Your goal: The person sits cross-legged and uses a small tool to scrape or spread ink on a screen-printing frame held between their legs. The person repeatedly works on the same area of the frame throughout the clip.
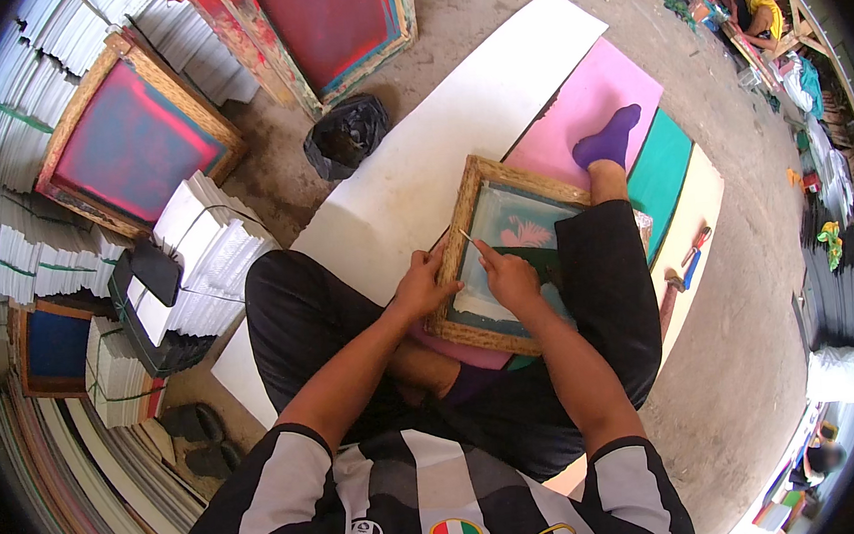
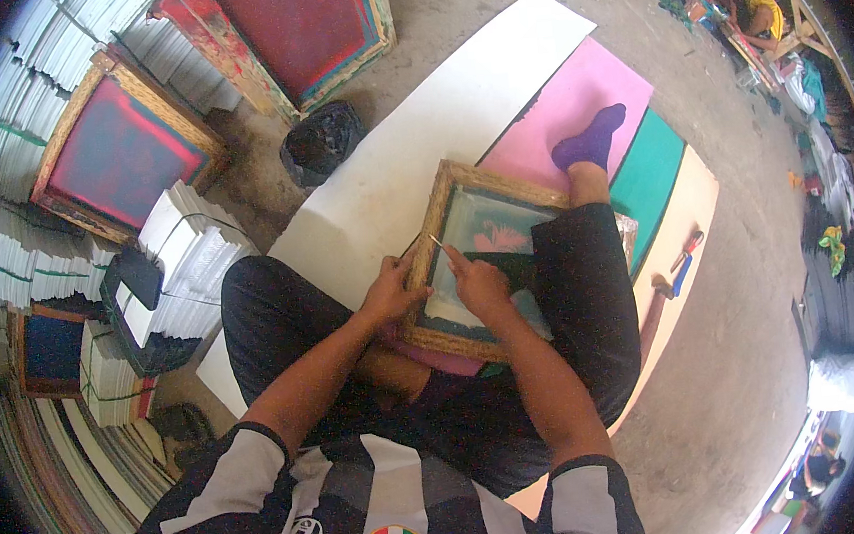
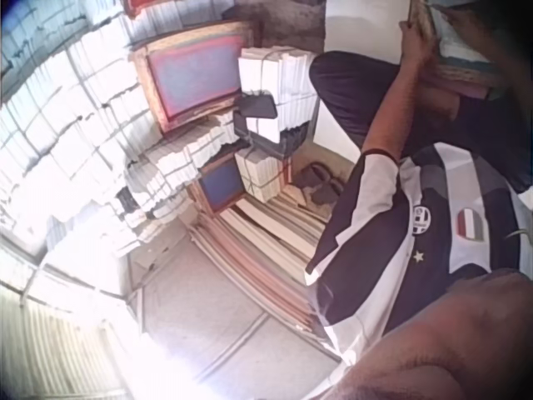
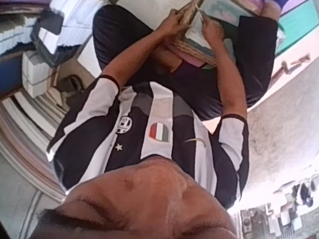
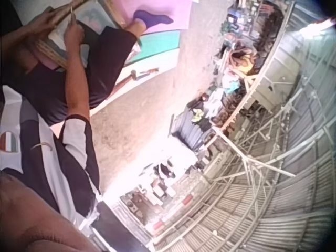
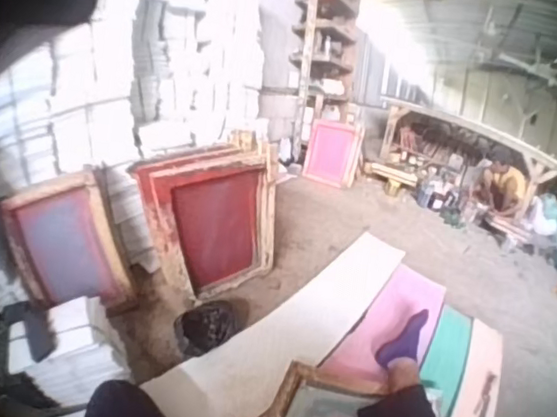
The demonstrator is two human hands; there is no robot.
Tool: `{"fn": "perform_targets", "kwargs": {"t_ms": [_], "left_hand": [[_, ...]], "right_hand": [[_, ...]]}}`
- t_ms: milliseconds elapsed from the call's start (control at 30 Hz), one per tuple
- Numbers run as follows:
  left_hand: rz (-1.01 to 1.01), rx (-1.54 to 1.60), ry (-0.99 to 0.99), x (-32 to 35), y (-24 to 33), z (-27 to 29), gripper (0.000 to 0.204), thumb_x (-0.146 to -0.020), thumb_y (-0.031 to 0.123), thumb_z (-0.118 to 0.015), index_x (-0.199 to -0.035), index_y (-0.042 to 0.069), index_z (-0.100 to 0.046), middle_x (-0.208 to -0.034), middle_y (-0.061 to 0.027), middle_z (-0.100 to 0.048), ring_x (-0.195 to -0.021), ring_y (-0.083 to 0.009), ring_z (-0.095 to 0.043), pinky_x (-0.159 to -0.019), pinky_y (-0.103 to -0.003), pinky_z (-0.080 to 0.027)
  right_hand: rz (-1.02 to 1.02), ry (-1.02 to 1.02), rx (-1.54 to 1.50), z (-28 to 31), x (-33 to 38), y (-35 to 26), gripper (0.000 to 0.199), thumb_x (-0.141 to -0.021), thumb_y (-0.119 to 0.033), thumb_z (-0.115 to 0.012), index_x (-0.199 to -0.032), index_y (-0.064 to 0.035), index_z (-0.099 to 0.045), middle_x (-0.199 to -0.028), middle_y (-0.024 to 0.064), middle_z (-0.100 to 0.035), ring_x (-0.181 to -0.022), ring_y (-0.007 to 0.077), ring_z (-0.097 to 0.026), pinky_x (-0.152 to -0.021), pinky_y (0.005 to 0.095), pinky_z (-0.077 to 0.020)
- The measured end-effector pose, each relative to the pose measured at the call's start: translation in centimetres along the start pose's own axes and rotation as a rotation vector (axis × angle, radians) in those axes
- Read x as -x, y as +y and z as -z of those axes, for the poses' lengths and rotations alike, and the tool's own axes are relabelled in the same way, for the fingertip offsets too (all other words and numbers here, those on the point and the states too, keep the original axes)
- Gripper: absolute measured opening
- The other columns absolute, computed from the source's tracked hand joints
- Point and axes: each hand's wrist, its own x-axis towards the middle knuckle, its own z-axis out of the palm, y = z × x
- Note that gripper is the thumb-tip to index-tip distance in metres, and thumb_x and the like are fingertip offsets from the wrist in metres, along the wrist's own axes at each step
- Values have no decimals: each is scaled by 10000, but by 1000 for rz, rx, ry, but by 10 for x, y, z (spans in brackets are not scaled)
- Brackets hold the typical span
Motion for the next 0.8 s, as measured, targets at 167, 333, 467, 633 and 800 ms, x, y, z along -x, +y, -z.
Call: {"fn": "perform_targets", "kwargs": {"t_ms": [167,333,467,633,800], "left_hand": [[-17,11,-8,-2,-7,-7,1004,-799,425,-828,-1628,256,-285,-1275,-254,-482,-1162,-442,-590,-1005,-468,-508],[-7,31,-23,-3,-8,-7,998,-801,419,-833,-1623,225,-301,-1287,-256,-476,-1165,-428,-590,-1008,-466,-504],[4,55,-20,-2,-13,-6,987,-799,409,-841,-1613,190,-328,-1286,-253,-475,-1171,-421,-589,-1014,-459,-500],[-16,7,-10,-2,-9,-8,977,-802,412,-839,-1604,153,-345,-1294,-249,-477,-1189,-424,-583,-1027,-449,-494],[16,11,-16,-3,-13,-8,944,-808,423,-830,-1589,144,-378,-1290,-246,-480,-1192,-430,-581,-1032,-452,-492]], "right_hand": [[82,61,-374,-23,-11,26,378,-1039,-252,-595,-1409,-184,-631,-983,190,-752,-795,165,-696,-704,381,-540],[89,-63,-718,-25,-23,41,377,-1025,-234,-596,-1400,-215,-628,-1149,233,-716,-1048,384,-709,-917,437,-539],[7,-50,-478,-2,-10,10,392,-1024,-263,-606,-1410,-192,-620,-1187,211,-719,-1044,314,-719,-925,430,-536],[-53,-82,-660,-21,-19,32,443,-1030,-328,-609,-1450,-186,-587,-1062,129,-755,-792,246,-687,-806,420,-560],[-418,-476,-1100,10,-26,24,450,-1039,-359,-596,-1457,-193,-582,-983,68,-725,-694,212,-613,-739,380,-554]]}}
